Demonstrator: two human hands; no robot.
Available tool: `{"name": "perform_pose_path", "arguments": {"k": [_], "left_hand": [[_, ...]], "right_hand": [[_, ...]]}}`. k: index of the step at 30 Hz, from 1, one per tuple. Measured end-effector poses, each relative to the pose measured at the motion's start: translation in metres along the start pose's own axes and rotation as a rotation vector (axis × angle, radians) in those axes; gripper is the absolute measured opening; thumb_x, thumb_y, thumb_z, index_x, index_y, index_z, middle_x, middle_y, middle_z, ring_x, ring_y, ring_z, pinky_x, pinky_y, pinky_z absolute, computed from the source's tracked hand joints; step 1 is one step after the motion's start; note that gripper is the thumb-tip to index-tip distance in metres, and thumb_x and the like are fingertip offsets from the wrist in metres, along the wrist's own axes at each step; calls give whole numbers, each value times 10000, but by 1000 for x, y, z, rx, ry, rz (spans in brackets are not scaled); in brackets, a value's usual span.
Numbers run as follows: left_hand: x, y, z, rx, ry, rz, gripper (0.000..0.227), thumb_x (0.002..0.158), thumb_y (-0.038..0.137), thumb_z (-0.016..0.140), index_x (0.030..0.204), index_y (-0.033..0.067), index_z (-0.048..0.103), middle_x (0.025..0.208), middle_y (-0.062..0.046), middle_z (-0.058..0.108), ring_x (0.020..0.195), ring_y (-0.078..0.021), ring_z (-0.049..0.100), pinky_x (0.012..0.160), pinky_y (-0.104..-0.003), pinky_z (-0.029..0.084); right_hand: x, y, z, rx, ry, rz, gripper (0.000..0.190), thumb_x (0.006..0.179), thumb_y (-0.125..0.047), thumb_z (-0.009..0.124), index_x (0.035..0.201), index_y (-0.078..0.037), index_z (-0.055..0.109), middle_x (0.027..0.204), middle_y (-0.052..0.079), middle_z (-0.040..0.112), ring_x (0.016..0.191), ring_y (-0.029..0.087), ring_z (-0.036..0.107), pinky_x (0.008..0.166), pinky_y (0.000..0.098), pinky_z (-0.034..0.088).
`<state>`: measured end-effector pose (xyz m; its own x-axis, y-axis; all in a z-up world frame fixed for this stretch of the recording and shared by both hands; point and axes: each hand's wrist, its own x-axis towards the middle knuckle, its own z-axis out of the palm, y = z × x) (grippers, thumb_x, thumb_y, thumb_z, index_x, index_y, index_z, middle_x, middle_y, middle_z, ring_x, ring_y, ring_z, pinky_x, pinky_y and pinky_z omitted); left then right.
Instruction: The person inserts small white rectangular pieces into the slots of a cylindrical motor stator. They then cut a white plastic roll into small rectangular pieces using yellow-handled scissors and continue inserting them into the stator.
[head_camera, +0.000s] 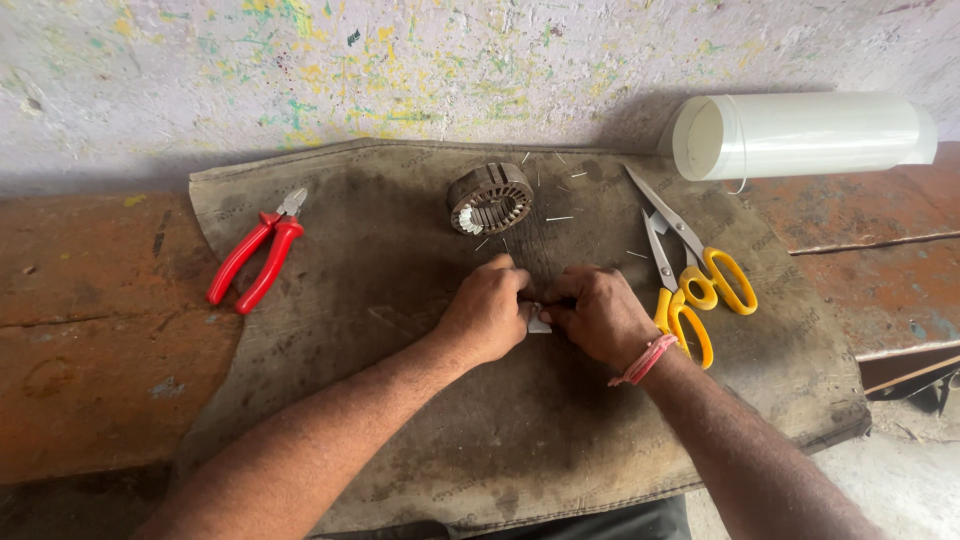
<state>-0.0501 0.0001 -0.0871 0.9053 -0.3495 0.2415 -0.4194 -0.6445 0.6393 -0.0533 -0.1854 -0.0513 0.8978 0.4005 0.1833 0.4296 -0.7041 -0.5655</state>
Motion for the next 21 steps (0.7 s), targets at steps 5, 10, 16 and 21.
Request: {"name": "perform_pose_path", "arguments": {"k": [5, 10, 16, 21], "left_hand": [[-4, 2, 0, 7, -16, 42, 92, 833, 8, 759, 866, -22, 679, 958, -109, 607, 846, -258, 699, 699, -388, 612], [-4, 3, -4, 3, -30, 82, 81, 806, -59, 723, 838, -22, 658, 953, -109, 603, 832, -260, 704, 682, -379, 623], [-3, 3, -6, 13, -91, 63, 94, 796, -92, 692, 813, -21, 633, 949, -99, 594, 829, -249, 704, 652, -367, 629], [-2, 0, -8, -3, -102, 93, 85, 806, -79, 695, 805, -23, 631, 946, -94, 595, 838, -262, 702, 670, -385, 619]], "right_hand": [[-1, 4, 3, -16, 24, -51, 178, 741, -84, 826, 912, -90, 778, 842, 70, 729, 838, 281, 714, 729, 394, 582], [2, 7, 5, -43, 8, -84, 126, 744, -69, 820, 859, -69, 769, 811, 64, 730, 865, 275, 701, 756, 395, 577], [3, 6, 5, -39, 5, -120, 101, 762, -40, 790, 855, -75, 772, 819, 52, 744, 875, 268, 703, 762, 391, 583], [3, 7, 5, -20, 7, -129, 95, 759, -37, 783, 846, -70, 765, 810, 60, 739, 861, 272, 704, 760, 393, 585]]}}
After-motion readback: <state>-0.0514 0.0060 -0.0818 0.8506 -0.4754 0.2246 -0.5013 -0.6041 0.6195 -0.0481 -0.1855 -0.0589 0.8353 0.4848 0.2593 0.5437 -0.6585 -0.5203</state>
